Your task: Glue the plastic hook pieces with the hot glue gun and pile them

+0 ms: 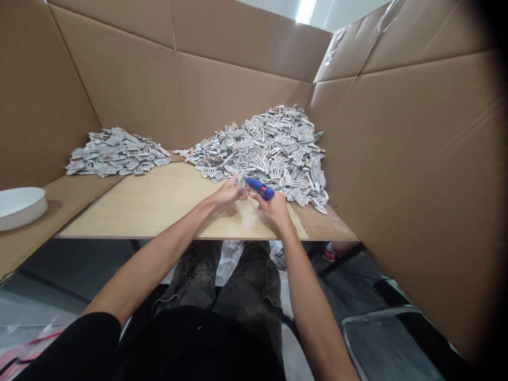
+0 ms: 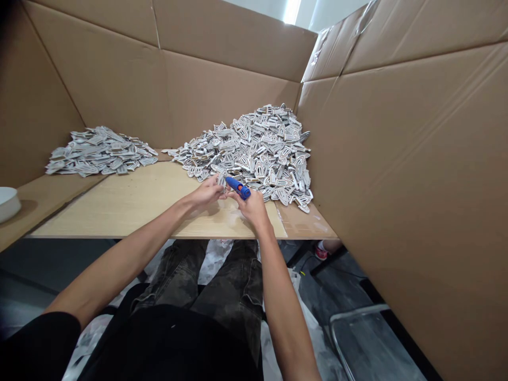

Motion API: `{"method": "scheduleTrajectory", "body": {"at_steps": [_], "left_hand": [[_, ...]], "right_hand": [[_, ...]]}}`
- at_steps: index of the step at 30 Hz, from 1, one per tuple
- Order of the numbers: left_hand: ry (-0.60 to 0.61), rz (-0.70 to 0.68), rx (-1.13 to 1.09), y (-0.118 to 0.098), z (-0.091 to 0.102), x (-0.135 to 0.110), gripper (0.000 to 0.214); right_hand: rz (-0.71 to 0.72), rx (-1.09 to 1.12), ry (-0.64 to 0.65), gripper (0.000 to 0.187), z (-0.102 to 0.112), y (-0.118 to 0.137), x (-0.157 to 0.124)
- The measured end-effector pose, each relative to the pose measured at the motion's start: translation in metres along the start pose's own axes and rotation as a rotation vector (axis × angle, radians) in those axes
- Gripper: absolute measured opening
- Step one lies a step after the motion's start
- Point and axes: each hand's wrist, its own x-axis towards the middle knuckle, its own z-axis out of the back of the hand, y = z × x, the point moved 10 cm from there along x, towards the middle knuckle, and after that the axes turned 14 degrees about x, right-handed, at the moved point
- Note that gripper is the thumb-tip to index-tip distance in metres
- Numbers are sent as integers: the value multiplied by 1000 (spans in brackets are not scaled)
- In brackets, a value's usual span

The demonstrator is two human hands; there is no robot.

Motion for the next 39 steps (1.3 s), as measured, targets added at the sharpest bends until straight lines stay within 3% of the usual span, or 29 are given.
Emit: {"method": "scheduleTrajectory", "body": {"at_steps": [7,11,15,20,23,28,33,39], "left_hand": [[-31,-23,108,3,5,-1,34],[-93,-37,155,1,7,-6,26],[-91,10,112,5,3,-7,36],[-155,44,255,8,18,-4,30],[-218,-25,399,-2,30,-3,20],[-286,-44,453,-12,42,-1,19],[-204,42,348,-6,35,1,13],[-117,34,300,-9,24,-1,15]], "right_hand": [[90,-4,78,28,-5,20,-3],[166,-188,125,20,-17,35,-8],[159,-345,-37,15,-7,40,-9],[221,-174,-155,33,21,44,-7],[123,-52,-123,40,30,31,-4],[-38,51,-12,45,21,12,-4],[-47,120,47,44,10,10,-6],[-46,123,53,45,7,10,-6]]}}
